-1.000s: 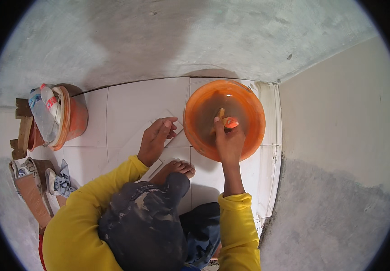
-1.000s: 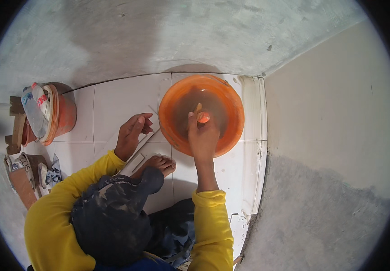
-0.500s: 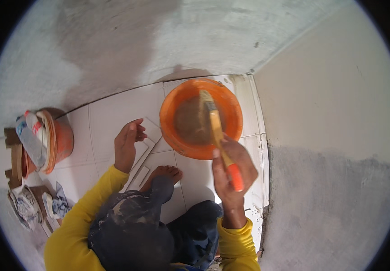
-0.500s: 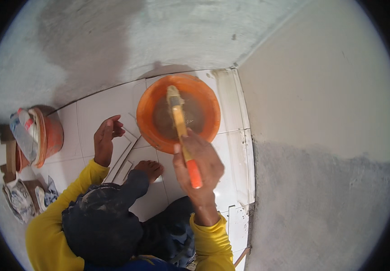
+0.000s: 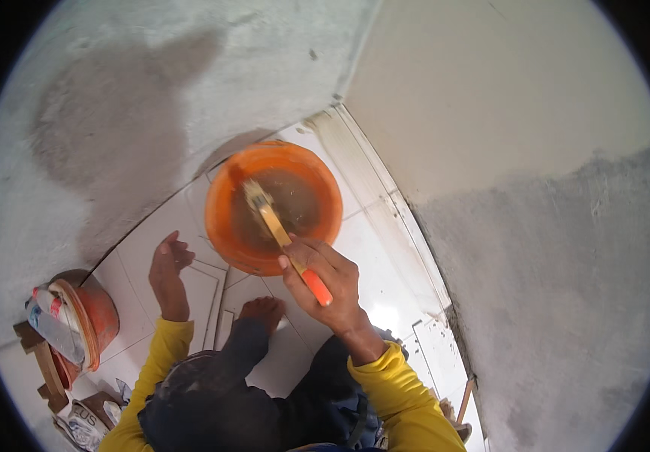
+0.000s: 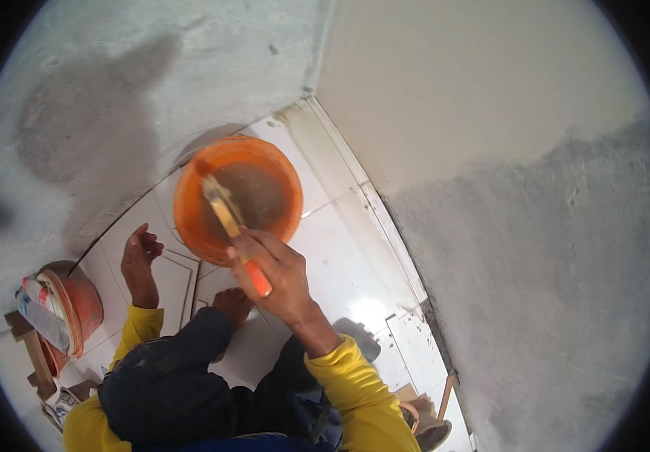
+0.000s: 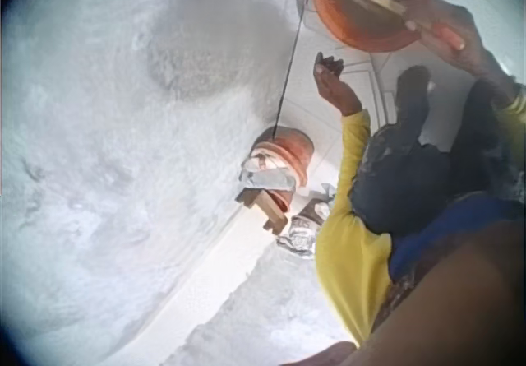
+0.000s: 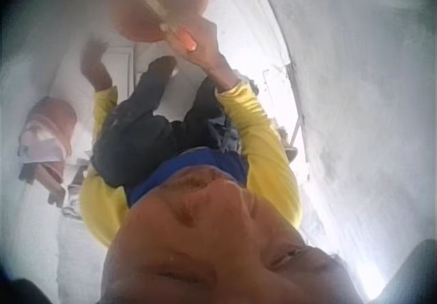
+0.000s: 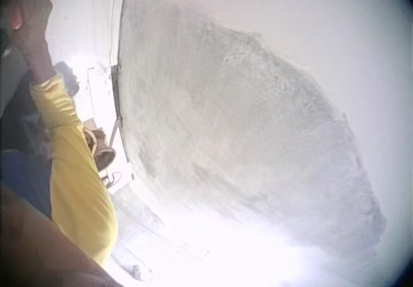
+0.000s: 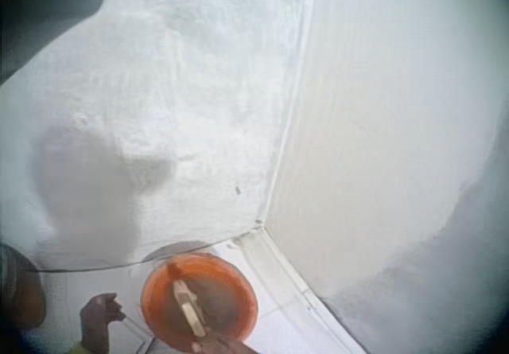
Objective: The person applies cement to the floor using a trowel, places white tiles, and taps them with a rubber mallet to level them. They also use a brush and water to clean the tile edges and apply grout between the tiles.
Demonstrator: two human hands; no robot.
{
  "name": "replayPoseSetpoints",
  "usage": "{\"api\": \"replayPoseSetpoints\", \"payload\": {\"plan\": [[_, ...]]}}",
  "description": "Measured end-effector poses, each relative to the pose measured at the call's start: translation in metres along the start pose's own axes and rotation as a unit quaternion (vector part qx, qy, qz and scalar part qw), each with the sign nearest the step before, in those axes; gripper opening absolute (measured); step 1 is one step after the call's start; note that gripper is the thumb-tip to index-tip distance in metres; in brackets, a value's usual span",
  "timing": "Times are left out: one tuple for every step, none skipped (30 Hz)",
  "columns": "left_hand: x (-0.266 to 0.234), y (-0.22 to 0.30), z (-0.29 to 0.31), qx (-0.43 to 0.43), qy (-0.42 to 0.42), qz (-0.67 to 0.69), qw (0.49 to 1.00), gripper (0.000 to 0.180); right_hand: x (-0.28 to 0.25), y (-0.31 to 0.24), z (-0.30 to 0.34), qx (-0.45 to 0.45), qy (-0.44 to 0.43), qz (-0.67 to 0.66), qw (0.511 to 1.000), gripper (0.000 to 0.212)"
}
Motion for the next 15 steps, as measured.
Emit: {"api": "replayPoseSetpoints", "payload": {"plan": [[-0.003,-0.001,0.01,-0.006,0.008,-0.013,1.0,0.053,-0.012,-0.013,-0.001,0.001,0.03,-0.001,1.0,0.023],[0.006,0.006,0.012,-0.025,0.017,-0.012,0.999,0.054,-0.023,-0.017,-0.007,0.043,0.036,-0.061,0.997,0.025],[0.011,0.009,0.008,-0.023,0.015,-0.02,0.999,0.055,-0.021,-0.007,-0.005,0.074,0.027,-0.089,0.993,0.025],[0.012,0.011,0.008,-0.02,0.016,-0.027,0.999,0.056,-0.013,0.009,0.002,0.102,0.017,-0.117,0.988,0.025],[0.013,0.012,0.008,-0.017,0.018,-0.034,0.999,0.057,-0.004,0.024,0.008,0.129,0.005,-0.146,0.981,0.025],[0.009,0.01,0.008,-0.02,0.018,-0.028,0.999,0.057,0.01,0.025,0.01,0.066,-0.061,-0.033,0.995,0.024],[0.006,0.006,0.008,-0.024,0.02,-0.022,0.999,0.058,0.009,0.028,0.017,0.07,-0.029,-0.046,0.996,0.023],[0.007,0.008,0.01,-0.028,0.031,-0.017,0.999,0.058,0.009,0.025,0.023,0.071,-0.004,-0.065,0.995,0.023],[0.011,0.009,0.007,-0.025,0.024,-0.02,0.999,0.058,0.009,0.025,0.027,0.071,0.019,-0.084,0.994,0.022],[0.019,0.008,0.002,-0.022,0.018,-0.023,0.999,0.058,0.0,0.035,0.025,0.053,0.072,-0.032,0.995,0.021],[0.018,0.011,0.005,-0.028,0.015,-0.035,0.999,0.058,-0.009,0.039,0.027,0.189,0.075,-0.078,0.976,0.018],[0.011,0.009,0.004,-0.024,-0.003,-0.043,0.999,0.058,-0.017,0.045,0.028,0.317,0.122,-0.172,0.925,0.017],[0.005,0.01,0.005,-0.025,0.002,-0.044,0.999,0.057,-0.021,0.056,0.024,0.346,0.218,-0.208,0.889,0.02],[-0.001,0.011,0.005,-0.026,0.007,-0.047,0.999,0.057,-0.026,0.068,0.017,0.364,0.277,-0.288,0.841,0.025],[-0.003,0.012,0.004,-0.028,0.009,-0.044,0.999,0.057,-0.03,0.092,0.012,0.364,0.305,-0.308,0.824,0.03]]}}
Point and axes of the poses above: each hand's wrist, its own z-axis away from the middle knuckle, its own x-axis out of the palm, y = z × x, the point moved 4 cm from there along -z, towards the middle knuckle, and after that the axes turned 14 degrees about z, right-handed, at the moved point
